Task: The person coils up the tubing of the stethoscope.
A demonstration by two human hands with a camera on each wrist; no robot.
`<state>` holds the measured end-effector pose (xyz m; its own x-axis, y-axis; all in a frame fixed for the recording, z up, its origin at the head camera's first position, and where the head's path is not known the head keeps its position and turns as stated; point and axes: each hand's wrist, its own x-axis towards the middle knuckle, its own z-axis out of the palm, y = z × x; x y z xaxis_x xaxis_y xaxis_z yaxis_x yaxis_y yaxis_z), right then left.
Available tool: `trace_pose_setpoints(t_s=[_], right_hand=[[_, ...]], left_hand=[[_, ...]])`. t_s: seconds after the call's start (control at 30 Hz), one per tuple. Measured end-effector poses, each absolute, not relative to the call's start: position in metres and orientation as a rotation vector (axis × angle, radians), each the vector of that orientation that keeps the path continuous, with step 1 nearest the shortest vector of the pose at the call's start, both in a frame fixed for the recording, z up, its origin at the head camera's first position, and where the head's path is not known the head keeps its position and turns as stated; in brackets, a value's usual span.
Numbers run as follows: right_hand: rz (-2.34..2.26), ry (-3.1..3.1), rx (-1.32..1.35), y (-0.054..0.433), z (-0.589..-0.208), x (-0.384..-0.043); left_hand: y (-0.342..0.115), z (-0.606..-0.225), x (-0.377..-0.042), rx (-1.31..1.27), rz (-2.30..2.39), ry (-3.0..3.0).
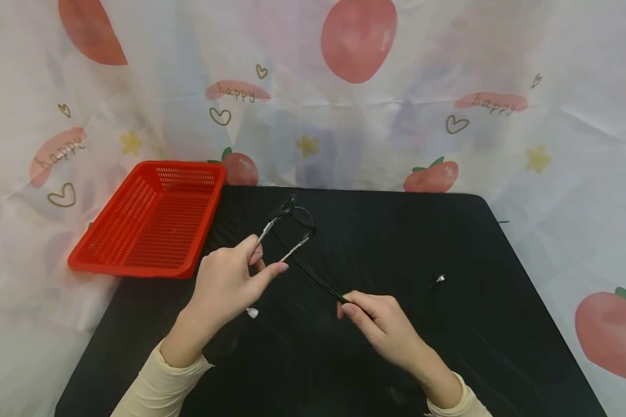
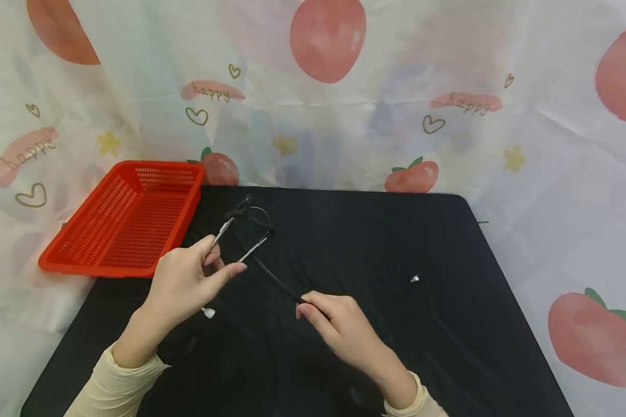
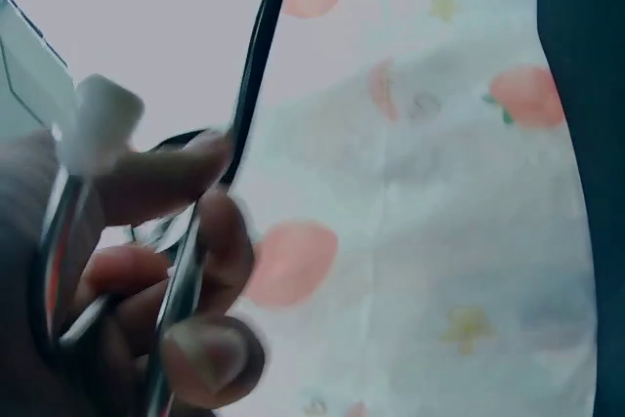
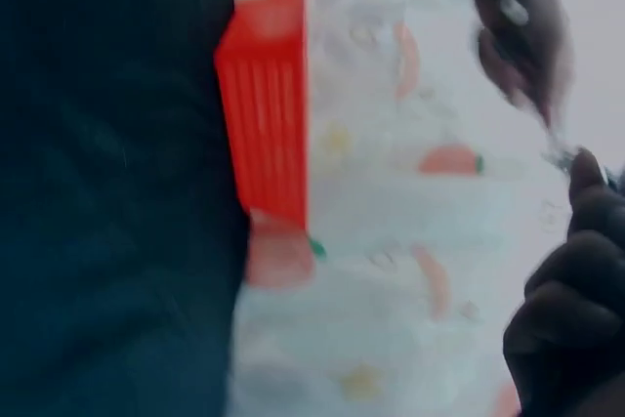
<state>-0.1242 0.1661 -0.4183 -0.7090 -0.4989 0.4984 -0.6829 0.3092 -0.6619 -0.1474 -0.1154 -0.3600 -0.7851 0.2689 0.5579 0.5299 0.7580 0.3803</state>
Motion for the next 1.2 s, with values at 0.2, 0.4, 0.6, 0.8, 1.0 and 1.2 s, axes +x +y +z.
trace_pose_setpoints(t_s=[0.2,0.4,0.6,0.8,1.0,1.2], right_hand=[[1.01,-2.374,1.157,0.203,-0.384,-0.121],[0.877,-2.138,1.395,0.204,-0.348,-0.127],[0.885,-2.036,1.653,0.187,-0.307,-0.16],[1.478,-2.141,1.835,0.166,-0.315,-0.209],[1.913,-2.188,1.609,0.162,-0.364,-0.21],[1.517,-2.406,1.259,0.18,-0.409,-0.181]], left_hand=[[-0.121,-0.356,-0.151,-0.6,-0.74,-2.723],[-0.115,-0.35,-0.148,-0.739,-0.683,-2.839],[-0.092,-0.342,-0.132,-1.198,-0.448,-2.686],[-0.085,-0.326,-0.111,-1.321,-0.422,-2.372],[-0.097,-0.331,-0.115,-1.153,-0.641,-2.374],[-0.118,-0.34,-0.128,-0.75,-0.919,-2.599]])
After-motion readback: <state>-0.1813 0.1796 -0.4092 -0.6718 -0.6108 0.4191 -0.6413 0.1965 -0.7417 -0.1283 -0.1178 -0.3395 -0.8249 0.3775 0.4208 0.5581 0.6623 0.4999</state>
